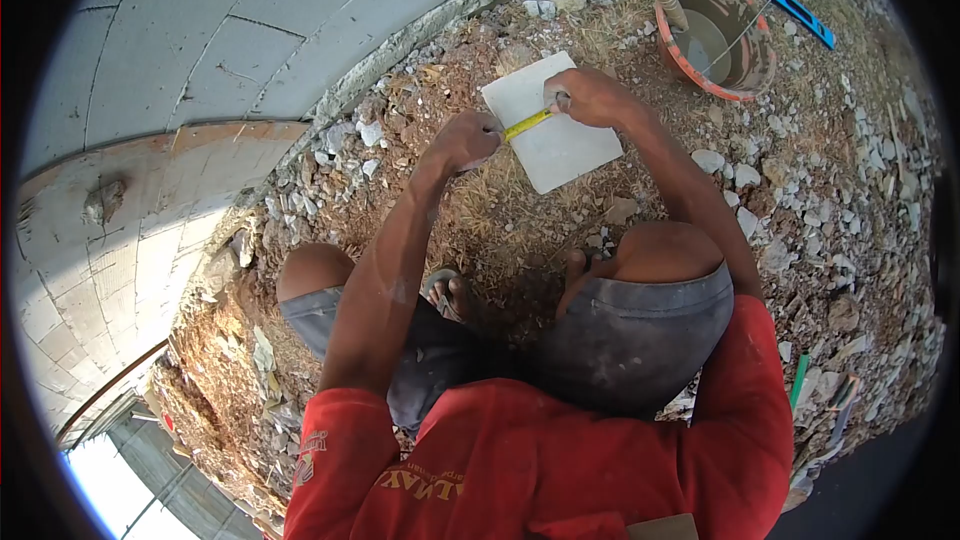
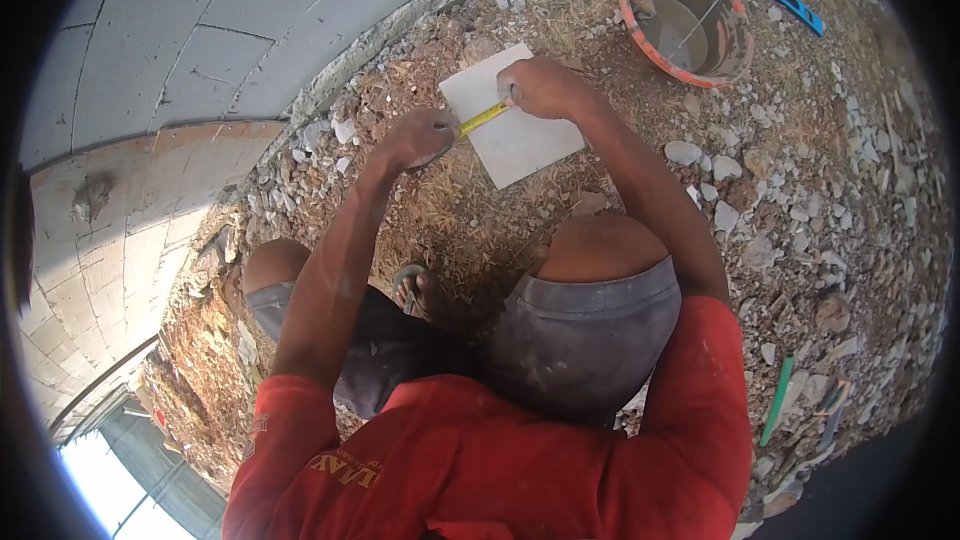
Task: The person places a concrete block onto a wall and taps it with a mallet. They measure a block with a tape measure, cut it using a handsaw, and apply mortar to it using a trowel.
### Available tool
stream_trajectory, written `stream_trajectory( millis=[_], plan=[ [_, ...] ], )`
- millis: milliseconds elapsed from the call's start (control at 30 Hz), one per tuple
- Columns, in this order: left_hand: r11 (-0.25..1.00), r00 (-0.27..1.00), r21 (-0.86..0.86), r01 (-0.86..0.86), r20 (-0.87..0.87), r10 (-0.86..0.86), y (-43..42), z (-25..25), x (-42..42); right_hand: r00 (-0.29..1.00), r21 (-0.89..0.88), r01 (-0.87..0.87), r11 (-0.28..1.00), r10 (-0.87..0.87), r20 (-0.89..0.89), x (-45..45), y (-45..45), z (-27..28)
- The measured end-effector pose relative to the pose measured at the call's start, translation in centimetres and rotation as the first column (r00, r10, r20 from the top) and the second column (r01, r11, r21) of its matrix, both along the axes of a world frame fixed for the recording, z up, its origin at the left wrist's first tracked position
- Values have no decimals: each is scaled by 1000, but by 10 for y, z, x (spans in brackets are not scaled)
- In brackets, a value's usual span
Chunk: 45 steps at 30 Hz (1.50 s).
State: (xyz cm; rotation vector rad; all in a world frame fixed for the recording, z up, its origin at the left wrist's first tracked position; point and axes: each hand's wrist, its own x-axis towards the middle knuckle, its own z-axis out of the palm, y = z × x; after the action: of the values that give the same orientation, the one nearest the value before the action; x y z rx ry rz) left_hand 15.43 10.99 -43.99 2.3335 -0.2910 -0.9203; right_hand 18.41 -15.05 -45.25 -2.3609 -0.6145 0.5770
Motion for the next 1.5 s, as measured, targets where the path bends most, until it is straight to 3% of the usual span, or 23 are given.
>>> stream_trajectory(
  millis=[100,133,200,267,367,433,500,600,667,733,833,867,900,933,967,1000,1033,1067,1100,1167,1333,1433,1500],
  plan=[
    [998,999,56,-10,47,7,-13,26,-48,995,201,74,977,-86,51,-67,-20,7],
    [998,996,48,-39,-82,43,-19,36,-65,996,249,84,965,-89,11,-88,-28,9],
    [998,957,-24,-64,-286,54,-31,29,-103,907,326,271,906,-126,-402,-131,-44,-3],
    [989,904,-66,-133,-417,94,-52,17,-137,651,456,608,651,-80,-755,-178,-49,-24],
    [999,930,-45,-28,-367,10,-71,-6,-176,532,339,672,658,-110,-840,-225,-50,-44],
    [991,976,-15,136,-172,-136,-86,-32,-192,569,237,728,643,-374,-732,-247,-62,-41],
    [998,983,-63,13,-184,-25,-85,-37,-194,546,156,821,550,-673,-500,-255,-85,-18],
    [965,943,-152,-215,-288,165,-79,-41,-189,135,141,983,118,-984,-120,-285,-152,45],
    [930,913,-182,-320,-323,250,-70,-45,-182,-250,261,941,-214,-962,113,-313,-212,81],
    [899,888,-200,-390,-340,310,-65,-49,-170,-540,466,814,-346,-747,388,-366,-275,108],
    [846,847,-220,-487,-357,395,-53,-56,-149,-791,534,611,-584,-486,372,-471,-383,114],
    [826,829,-230,-515,-377,413,-53,-59,-141,-879,566,455,-687,-450,160,-510,-424,106],
    [782,789,-244,-573,-421,447,-53,-60,-134,-876,584,131,-801,-370,-310,-528,-445,117],
    [691,705,-258,-675,-502,502,-51,-63,-129,-772,610,-95,-787,-329,-544,-564,-484,101],
    [582,608,-261,-770,-578,545,-46,-64,-125,-576,569,88,-818,-507,-641,-586,-500,100],
    [463,504,-252,-850,-645,574,-41,-63,-123,-621,494,175,-851,-485,-616,-577,-508,105],
    [515,582,-273,-812,-325,745,-63,-50,-114,-660,410,259,-875,-470,-586,-570,-519,110],
    [577,600,-163,-800,-223,768,-60,-60,-102,-744,412,297,-861,-479,-465,-558,-526,108],
    [548,591,-225,-806,-244,769,-87,-23,-94,-808,302,315,-900,-421,-411,-567,-551,96],
    [463,638,-472,-751,-337,692,-87,-55,-79,-850,306,335,-891,-426,-311,-611,-611,67],
    [275,508,-447,-851,-571,645,-93,-53,-63,-675,341,285,-896,-440,-593,-661,-646,56],
    [192,476,-485,-854,-576,664,-95,-50,-62,-599,477,335,-813,-575,-558,-640,-661,68],
    [113,401,-479,-870,-556,728,-92,-57,-56,-702,446,363,-818,-555,-447,-618,-662,72]
  ],
)
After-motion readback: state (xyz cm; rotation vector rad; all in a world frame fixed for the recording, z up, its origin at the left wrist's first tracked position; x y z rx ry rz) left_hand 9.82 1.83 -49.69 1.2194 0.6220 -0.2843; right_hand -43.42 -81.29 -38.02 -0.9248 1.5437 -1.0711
